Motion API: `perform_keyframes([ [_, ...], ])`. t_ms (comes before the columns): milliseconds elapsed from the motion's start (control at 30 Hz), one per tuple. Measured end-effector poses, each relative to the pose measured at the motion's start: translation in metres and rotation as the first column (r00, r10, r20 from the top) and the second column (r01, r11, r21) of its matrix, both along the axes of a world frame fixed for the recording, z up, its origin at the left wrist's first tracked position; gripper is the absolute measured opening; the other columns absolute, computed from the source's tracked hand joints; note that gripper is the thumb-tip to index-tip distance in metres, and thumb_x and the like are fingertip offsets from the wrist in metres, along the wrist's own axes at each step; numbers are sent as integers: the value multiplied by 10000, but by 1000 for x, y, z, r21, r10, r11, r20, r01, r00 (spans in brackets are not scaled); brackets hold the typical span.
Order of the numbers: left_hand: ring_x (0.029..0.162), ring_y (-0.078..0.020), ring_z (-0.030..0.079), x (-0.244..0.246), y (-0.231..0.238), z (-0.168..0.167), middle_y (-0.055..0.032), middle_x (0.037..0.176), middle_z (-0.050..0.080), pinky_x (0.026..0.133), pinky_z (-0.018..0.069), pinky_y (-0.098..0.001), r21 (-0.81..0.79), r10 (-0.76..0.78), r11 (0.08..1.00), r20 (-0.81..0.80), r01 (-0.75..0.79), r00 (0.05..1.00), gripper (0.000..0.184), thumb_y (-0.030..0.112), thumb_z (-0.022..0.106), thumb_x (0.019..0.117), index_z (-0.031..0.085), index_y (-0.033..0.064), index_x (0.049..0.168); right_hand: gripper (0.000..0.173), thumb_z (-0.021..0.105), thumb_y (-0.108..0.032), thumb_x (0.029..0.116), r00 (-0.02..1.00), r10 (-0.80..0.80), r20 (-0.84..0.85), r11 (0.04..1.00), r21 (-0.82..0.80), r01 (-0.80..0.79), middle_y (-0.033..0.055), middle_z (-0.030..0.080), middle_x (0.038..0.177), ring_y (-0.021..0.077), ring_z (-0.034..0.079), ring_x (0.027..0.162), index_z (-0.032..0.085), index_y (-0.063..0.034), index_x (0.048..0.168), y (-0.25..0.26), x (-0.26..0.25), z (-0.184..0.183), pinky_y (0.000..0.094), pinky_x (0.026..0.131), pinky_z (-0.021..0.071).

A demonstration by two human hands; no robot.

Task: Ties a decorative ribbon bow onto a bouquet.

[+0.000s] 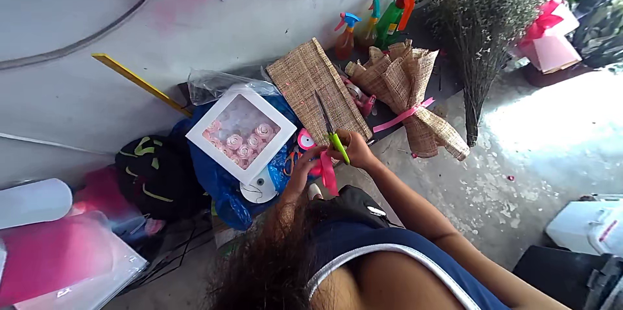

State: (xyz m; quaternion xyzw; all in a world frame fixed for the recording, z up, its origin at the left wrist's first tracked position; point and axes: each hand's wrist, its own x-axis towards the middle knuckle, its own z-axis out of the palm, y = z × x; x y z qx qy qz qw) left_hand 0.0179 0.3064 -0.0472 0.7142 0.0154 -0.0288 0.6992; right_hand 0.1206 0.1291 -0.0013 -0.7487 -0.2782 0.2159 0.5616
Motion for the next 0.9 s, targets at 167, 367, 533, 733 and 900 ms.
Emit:
perform_keyframes([
  [167,1166,-251,652,2,-15,13,-142,1106,740,1198,215,-618,264,274,922,73,-283,959,186,115,751,895,740,-20,1022,228,795,-2,784,995,-103,17,993,65,102,57,665,730,95,621,612,608,10,914,6,-8,-8,275,586,537],
  [367,846,-146,644,6,-7,15,-84,879,703,934,492,-421,154,379,912,38,-380,925,151,112,677,927,706,-30,971,558,787,-339,818,992,-114,47,990,-79,118,156,623,934,208,619,846,570,82,1111,-19,-24,-32,388,777,531],
  [533,802,-32,640,10,-9,12,-38,869,684,787,554,-242,-7,394,919,60,-394,917,119,20,652,918,671,-49,1013,713,784,-447,822,1000,-6,19,957,-290,11,279,625,1119,319,625,1012,575,132,1181,-40,-43,-47,451,923,508],
  [733,787,-21,648,13,-17,13,-22,879,701,779,563,-230,-73,351,933,-25,-352,936,132,-46,666,908,674,-44,1040,570,779,-406,850,995,-71,-70,952,-303,47,140,623,895,182,578,805,606,85,1083,-45,-48,-47,366,772,490],
  [900,776,-43,671,12,-21,15,-37,875,717,772,579,-241,-128,348,924,-111,-361,931,132,-64,641,928,674,-57,1055,407,726,-338,890,996,-73,-58,929,-368,47,51,537,720,125,500,652,604,49,925,-51,-54,-50,327,638,431],
])
